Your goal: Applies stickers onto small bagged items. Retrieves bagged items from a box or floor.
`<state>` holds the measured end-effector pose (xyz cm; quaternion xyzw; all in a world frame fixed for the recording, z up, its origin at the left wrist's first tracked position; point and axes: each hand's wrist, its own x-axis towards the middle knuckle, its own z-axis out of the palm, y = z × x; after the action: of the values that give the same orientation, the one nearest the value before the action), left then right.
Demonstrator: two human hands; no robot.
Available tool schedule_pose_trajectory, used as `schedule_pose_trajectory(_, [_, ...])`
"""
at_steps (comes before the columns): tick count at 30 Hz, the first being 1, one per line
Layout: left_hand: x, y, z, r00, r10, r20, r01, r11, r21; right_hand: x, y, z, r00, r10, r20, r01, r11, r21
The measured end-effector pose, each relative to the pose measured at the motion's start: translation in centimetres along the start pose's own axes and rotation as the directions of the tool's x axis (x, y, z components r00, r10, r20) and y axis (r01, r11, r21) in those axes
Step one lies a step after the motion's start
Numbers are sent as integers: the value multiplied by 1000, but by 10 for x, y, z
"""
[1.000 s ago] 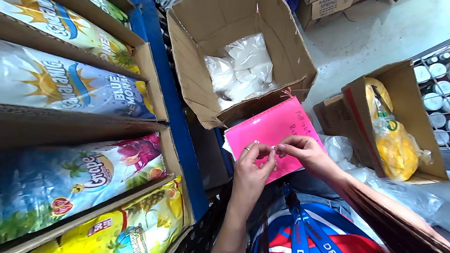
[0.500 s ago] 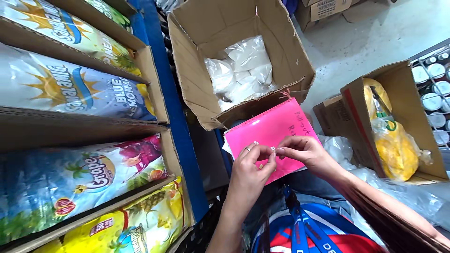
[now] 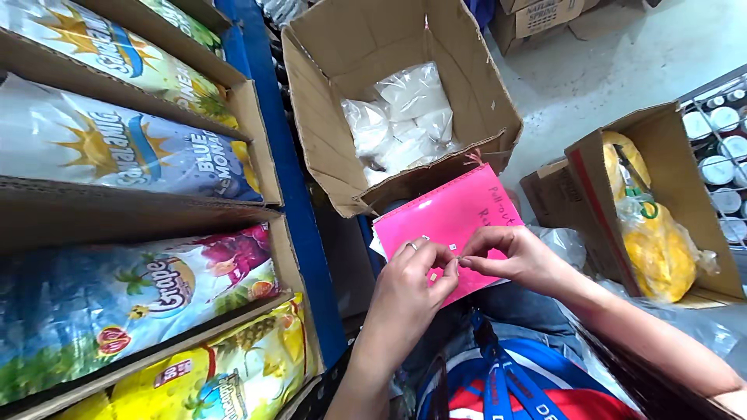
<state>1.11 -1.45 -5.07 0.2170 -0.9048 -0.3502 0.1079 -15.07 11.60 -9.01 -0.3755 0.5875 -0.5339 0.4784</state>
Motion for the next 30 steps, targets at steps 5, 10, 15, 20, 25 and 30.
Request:
schedule_pose_trajectory(5, [3,3,-5,999,22,29,-23,998,52,-1,-3,-2,1000,-12,11,12,1000,6])
schedule_pose_trajectory(10, [6,7,-8,997,61,49,-65,994,83,-1,-5,-6,999,2,32,-3,999,35])
schedule_pose_trajectory(15, [8,10,-8,996,68,65,-75,991,110,-3,-4,-5,999,-49,2,49,999,-15])
schedule_pose_trajectory(20, [8,12,-8,994,83,71,-93,985,143,-4,-4,-3,995,-94,-17,92,992,-89])
schedule_pose_trajectory(25, [8,14,-6,994,88,67,-99,979,178,-6,-6,5,987,-136,-86,121,980,-160])
schedule_pose_trajectory(30, [8,15,-4,995,86,49,-94,972,214,-7,-4,13,974,-161,-158,129,972,-198])
